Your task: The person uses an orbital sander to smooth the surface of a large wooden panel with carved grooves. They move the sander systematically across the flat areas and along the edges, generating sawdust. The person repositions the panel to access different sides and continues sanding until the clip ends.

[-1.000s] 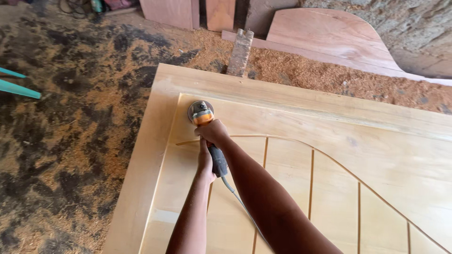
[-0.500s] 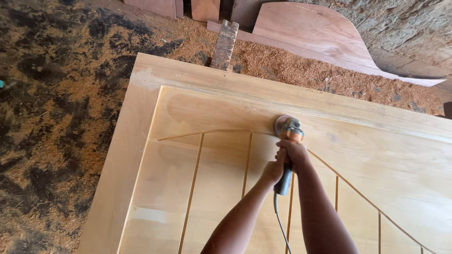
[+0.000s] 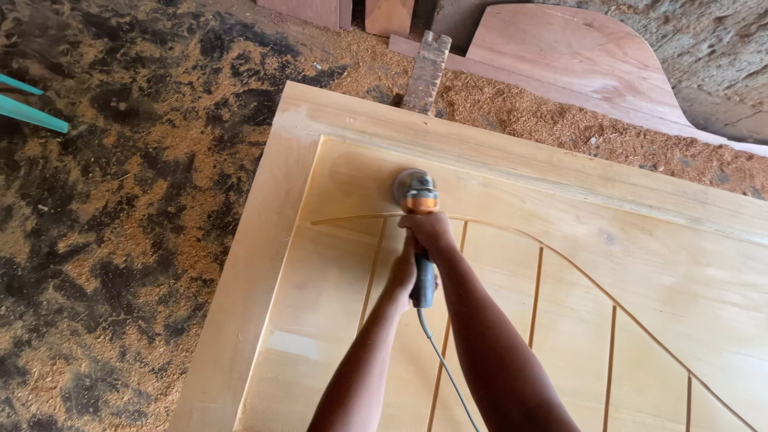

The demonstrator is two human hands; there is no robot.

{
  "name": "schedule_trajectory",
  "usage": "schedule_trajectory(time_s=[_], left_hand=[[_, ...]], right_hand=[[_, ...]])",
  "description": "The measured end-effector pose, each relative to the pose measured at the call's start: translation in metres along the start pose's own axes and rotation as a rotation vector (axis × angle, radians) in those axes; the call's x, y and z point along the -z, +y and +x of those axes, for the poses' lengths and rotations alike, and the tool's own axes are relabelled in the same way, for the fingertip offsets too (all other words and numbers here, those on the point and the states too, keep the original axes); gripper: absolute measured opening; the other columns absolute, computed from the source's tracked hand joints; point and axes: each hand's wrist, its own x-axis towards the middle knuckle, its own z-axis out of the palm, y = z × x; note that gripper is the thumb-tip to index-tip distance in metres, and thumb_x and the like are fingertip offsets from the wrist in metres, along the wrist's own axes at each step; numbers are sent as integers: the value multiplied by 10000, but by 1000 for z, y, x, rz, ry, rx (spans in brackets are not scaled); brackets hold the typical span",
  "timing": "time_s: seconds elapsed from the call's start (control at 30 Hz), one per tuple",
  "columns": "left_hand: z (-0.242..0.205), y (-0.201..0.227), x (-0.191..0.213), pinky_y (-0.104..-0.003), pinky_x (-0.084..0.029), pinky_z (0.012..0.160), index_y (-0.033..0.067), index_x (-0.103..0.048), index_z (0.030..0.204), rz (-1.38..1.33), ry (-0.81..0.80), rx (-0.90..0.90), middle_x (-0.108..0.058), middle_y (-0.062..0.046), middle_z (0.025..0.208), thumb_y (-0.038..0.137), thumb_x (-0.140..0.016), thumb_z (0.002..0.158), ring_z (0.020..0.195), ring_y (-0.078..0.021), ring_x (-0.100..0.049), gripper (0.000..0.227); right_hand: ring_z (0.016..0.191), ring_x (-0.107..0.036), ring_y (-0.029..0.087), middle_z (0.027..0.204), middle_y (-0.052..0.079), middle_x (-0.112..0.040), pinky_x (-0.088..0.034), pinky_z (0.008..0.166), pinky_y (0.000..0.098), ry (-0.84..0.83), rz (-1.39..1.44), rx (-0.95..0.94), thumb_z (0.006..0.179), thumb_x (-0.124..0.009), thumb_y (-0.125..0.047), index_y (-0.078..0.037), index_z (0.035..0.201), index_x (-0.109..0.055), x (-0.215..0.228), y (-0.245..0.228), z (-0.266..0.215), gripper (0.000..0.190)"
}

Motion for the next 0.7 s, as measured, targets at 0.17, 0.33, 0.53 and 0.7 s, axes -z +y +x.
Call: schedule_trajectory(time_s=[0.17,0.33,0.53,0.7], left_hand=[[-13,27,55,-363,-521,468,86,-565,986,-124,96,-12,-603,-89,647,809,-365,919,495,-205,-608,753],[-26,53,92,-366,-528,487,105,-583,1021,-131,241,-113,-631,-70,698,813,-376,908,537,-188,-629,747],[-14,54,55,-367,-532,490,94,-590,1010,-75,115,-71,-636,-78,703,816,-377,910,541,-192,-634,760],[3,24,3,-368,-536,493,84,-596,1002,-3,-25,12,-641,-85,707,818,-377,912,544,-195,-638,771]], right_hand=[[485,-614,99,641,35,-692,-510,466,308,-43,-159,99,687,-856,-221,-42,750,-731,-78,-23,-6,227],[531,-652,186,672,84,-694,-523,513,351,-137,-392,-34,712,-814,-282,-14,770,-718,-128,-52,-16,291],[549,-587,152,673,43,-659,-492,511,345,-85,-279,34,679,-851,-240,-42,760,-714,-96,-40,13,254],[551,-576,174,662,45,-622,-474,494,351,-29,27,-53,682,-832,-138,-52,828,-698,-7,-4,28,216]])
